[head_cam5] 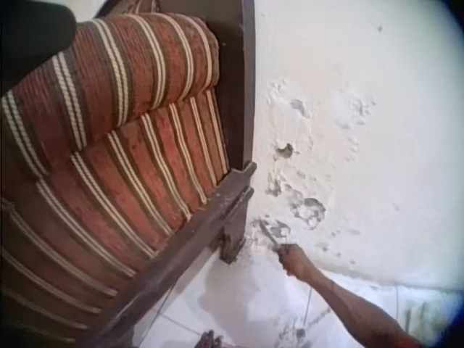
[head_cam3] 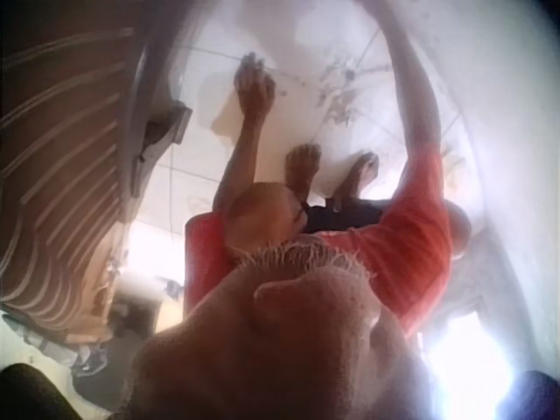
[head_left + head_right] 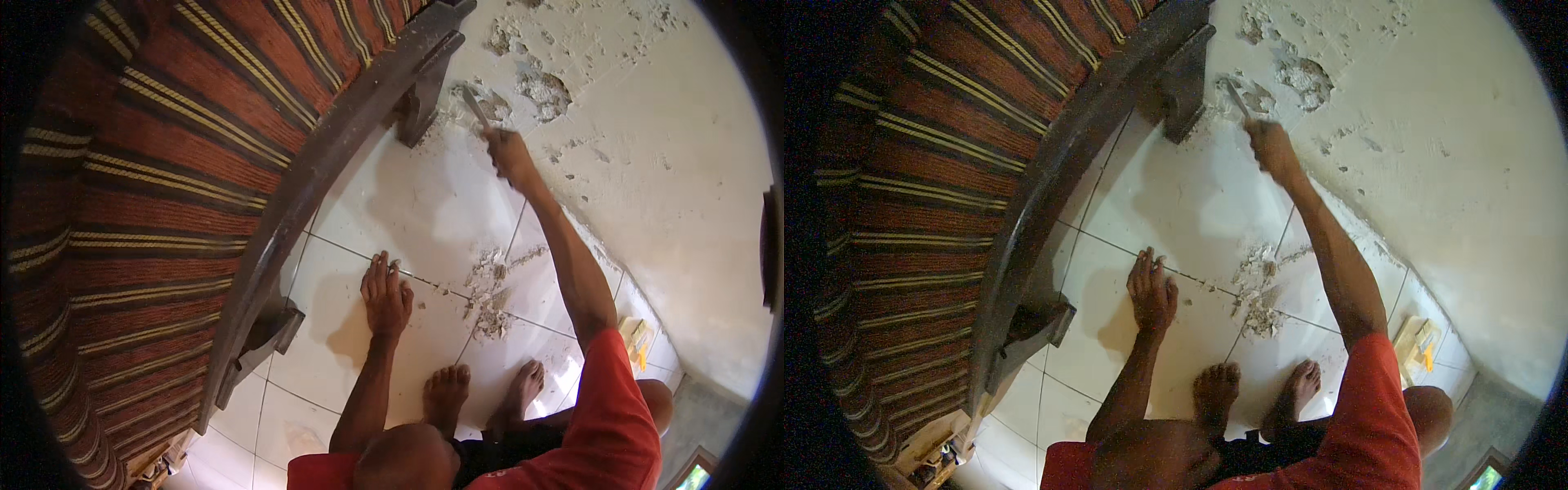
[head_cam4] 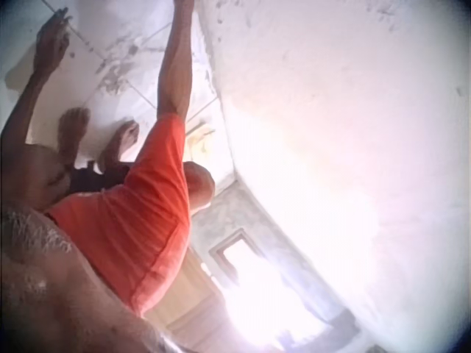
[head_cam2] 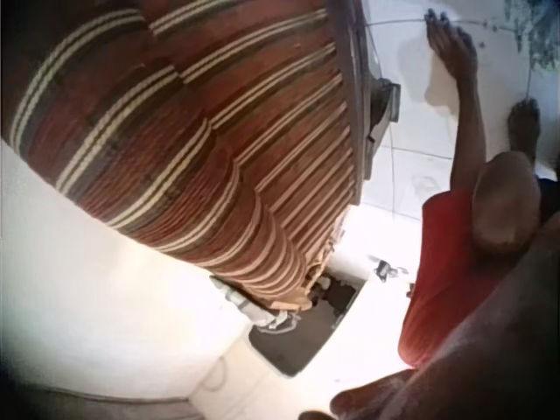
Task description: The person scrapes peeling paint from a wall using a scraper, removes a wall calendar, and applies paint to the wall using a paintbrush.
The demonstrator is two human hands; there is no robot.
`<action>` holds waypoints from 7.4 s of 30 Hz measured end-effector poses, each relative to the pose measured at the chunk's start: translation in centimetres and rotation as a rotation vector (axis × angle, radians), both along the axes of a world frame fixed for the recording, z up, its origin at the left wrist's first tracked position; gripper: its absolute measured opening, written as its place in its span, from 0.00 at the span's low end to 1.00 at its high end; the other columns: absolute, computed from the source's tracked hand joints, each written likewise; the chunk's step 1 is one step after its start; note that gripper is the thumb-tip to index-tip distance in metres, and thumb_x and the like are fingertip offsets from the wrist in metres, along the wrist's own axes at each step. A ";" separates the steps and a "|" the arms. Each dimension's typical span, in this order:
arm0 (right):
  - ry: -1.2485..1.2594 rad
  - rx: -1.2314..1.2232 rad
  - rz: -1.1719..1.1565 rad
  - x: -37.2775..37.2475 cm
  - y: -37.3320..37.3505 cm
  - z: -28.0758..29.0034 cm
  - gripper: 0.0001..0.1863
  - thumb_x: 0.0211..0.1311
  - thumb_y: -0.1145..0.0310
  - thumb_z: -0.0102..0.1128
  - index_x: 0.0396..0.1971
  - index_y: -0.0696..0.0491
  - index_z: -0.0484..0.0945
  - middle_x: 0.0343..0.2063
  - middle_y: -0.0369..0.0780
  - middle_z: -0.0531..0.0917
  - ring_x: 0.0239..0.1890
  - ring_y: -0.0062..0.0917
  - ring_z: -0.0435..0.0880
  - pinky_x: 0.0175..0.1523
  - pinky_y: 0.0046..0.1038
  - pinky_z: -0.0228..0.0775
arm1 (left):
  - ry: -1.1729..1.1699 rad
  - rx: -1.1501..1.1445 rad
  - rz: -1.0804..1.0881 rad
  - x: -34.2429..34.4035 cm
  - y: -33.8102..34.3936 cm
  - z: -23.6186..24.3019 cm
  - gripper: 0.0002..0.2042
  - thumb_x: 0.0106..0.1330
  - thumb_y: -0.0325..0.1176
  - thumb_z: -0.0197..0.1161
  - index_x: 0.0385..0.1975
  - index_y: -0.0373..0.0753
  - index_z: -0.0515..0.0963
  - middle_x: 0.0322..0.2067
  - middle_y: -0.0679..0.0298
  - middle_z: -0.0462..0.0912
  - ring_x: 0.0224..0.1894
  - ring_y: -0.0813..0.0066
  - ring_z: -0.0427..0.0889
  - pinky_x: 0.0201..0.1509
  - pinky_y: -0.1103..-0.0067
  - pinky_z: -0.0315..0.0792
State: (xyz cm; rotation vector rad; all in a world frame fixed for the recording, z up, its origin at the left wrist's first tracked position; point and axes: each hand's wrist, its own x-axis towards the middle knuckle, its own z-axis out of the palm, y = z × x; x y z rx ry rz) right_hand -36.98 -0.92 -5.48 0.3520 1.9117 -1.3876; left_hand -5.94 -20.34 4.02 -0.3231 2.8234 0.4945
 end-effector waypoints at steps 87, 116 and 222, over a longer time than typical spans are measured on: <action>0.345 -0.162 -0.300 -3.6 15.5 29.9 0.20 0.74 0.51 0.48 0.26 0.50 0.67 0.14 0.28 0.63 0.11 0.14 0.55 0.16 0.22 0.49 | -0.040 0.021 0.007 1.9 6.5 8.4 0.27 0.73 0.45 0.45 0.65 0.33 0.64 0.71 0.51 0.57 0.74 0.52 0.54 0.75 0.57 0.46; 0.337 -0.248 -0.288 -4.8 13.7 39.1 0.23 0.72 0.47 0.48 0.29 0.53 0.71 0.14 0.30 0.66 0.10 0.14 0.58 0.14 0.21 0.52 | 0.077 0.057 0.014 4.2 4.4 13.0 0.24 0.72 0.40 0.51 0.62 0.30 0.67 0.70 0.50 0.59 0.72 0.50 0.57 0.72 0.54 0.51; 0.265 0.394 -0.353 8.4 37.1 23.8 0.27 0.73 0.48 0.46 0.26 0.57 0.76 0.16 0.41 0.74 0.20 0.26 0.73 0.27 0.32 0.67 | 0.055 -0.055 -0.012 1.3 10.9 8.1 0.25 0.74 0.45 0.45 0.63 0.33 0.68 0.69 0.50 0.62 0.72 0.51 0.58 0.74 0.58 0.49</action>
